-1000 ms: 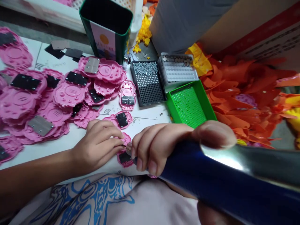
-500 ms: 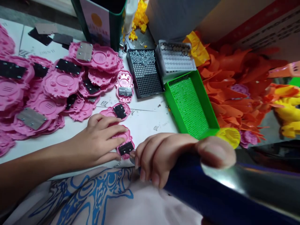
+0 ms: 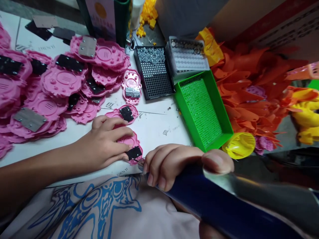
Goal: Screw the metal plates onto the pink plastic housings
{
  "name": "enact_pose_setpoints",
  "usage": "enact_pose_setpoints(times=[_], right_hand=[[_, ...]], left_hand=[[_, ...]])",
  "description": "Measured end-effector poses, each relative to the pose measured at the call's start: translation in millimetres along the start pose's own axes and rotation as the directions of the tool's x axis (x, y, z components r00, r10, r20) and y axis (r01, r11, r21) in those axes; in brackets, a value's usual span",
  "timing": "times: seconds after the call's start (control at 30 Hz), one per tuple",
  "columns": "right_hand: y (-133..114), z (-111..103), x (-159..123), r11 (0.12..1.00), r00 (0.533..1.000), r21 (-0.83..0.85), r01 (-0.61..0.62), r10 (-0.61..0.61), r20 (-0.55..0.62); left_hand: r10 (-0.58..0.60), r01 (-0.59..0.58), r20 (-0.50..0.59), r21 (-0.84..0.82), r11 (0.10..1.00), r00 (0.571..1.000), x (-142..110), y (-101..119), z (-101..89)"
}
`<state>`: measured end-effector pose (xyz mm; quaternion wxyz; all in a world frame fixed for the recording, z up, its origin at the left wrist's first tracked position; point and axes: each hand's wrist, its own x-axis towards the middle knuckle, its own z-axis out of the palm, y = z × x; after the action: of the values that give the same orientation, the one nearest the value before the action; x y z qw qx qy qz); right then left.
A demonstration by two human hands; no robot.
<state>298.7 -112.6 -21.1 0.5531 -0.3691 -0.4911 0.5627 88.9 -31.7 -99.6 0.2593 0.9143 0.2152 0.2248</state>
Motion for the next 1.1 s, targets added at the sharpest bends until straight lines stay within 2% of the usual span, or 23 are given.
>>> enact_pose_setpoints(times=[0.13,0.3,0.4,0.5,0.57,0.77,0.93,1.1], right_hand=[[8,3,3,0.992,0.993,-0.054,0.112,-0.113,-0.022],[17,6,7,0.983,0.983,-0.004,0.184,-0.184,-0.01],[12,5,3,0.99,0.989,0.016,0.142,-0.142,0.044],[4,6,-2,0.996,0.999,-0.071,0.05,-0.051,-0.012],[1,8,-4,0.994,0.997,-0.11,0.025,-0.032,-0.066],[11,12,0,0.984,0.985,-0.087,0.158,-0.163,-0.053],[10,7,-3,0.988,0.991,-0.089,0.126,-0.13,-0.044],[7,1,-6,0.988,0.996,-0.128,0.085,-0.09,-0.027]], left_hand=[[0.003,-0.003,-0.015,0.006,1.0,1.0,0,0,0.3],[0.008,-0.007,-0.009,0.038,0.999,1.0,1,1,-0.4],[0.018,-0.017,-0.015,0.059,0.998,1.0,1,0,0.1],[0.031,-0.029,-0.027,0.071,0.997,0.999,1,-1,1.2],[0.038,-0.036,-0.031,0.079,0.996,0.999,1,-1,1.6],[0.077,-0.072,-0.036,0.128,0.989,0.996,0,-1,0.3],[0.078,-0.081,0.022,0.154,0.985,0.997,-1,1,-2.3],[0.068,-0.071,0.022,0.158,0.985,0.997,-1,1,-1.3]])
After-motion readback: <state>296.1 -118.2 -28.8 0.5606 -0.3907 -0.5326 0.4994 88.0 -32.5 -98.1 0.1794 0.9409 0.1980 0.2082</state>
